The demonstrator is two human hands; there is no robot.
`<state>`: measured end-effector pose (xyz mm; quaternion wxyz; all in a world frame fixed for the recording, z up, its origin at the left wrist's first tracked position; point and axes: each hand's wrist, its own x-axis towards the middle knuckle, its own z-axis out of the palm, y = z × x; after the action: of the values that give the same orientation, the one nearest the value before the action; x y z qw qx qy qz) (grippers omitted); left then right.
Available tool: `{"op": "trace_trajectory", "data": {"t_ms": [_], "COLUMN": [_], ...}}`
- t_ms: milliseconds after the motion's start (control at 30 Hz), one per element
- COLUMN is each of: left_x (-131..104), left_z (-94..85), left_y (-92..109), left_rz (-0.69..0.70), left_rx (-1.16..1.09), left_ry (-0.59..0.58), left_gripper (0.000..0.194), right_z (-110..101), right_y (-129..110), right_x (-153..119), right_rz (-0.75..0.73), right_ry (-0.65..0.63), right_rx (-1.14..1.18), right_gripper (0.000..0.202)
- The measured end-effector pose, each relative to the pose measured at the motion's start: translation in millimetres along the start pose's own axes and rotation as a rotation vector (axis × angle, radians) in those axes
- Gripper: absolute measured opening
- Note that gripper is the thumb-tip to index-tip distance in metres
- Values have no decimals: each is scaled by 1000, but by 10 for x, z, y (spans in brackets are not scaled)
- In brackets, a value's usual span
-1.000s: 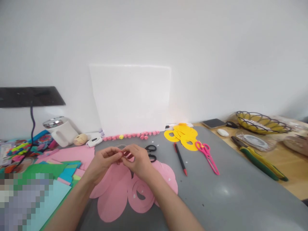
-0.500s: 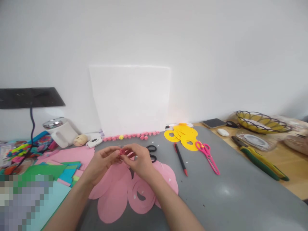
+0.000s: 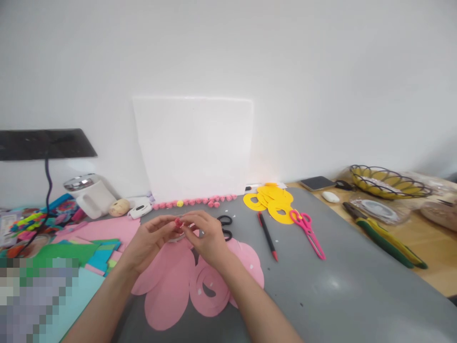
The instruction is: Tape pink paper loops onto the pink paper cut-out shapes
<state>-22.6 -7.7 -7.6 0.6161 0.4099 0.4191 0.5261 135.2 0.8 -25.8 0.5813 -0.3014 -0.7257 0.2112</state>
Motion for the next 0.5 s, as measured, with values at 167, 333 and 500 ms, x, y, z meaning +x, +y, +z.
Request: {"op": "trace_trajectory", "data": {"t_ms": [167,333,500], "left_x": [-2,-1,-4], "left_z": [8,8,19], "left_y": [12,3,5], "left_rz": [-45,-49,-60], "left_rx": [-26,-68,-94], "left_ry": [-26,-25,-35], "left_gripper": [25,24,23], "right_z": [2,1,4], "right_y": [-16,-40,-30], "right_x": [12,23,14], "right_rz": [33,121,162], "right_ry": [9,7,18], "right_rx": [43,126,144], "right_gripper": [13,8,7]}}
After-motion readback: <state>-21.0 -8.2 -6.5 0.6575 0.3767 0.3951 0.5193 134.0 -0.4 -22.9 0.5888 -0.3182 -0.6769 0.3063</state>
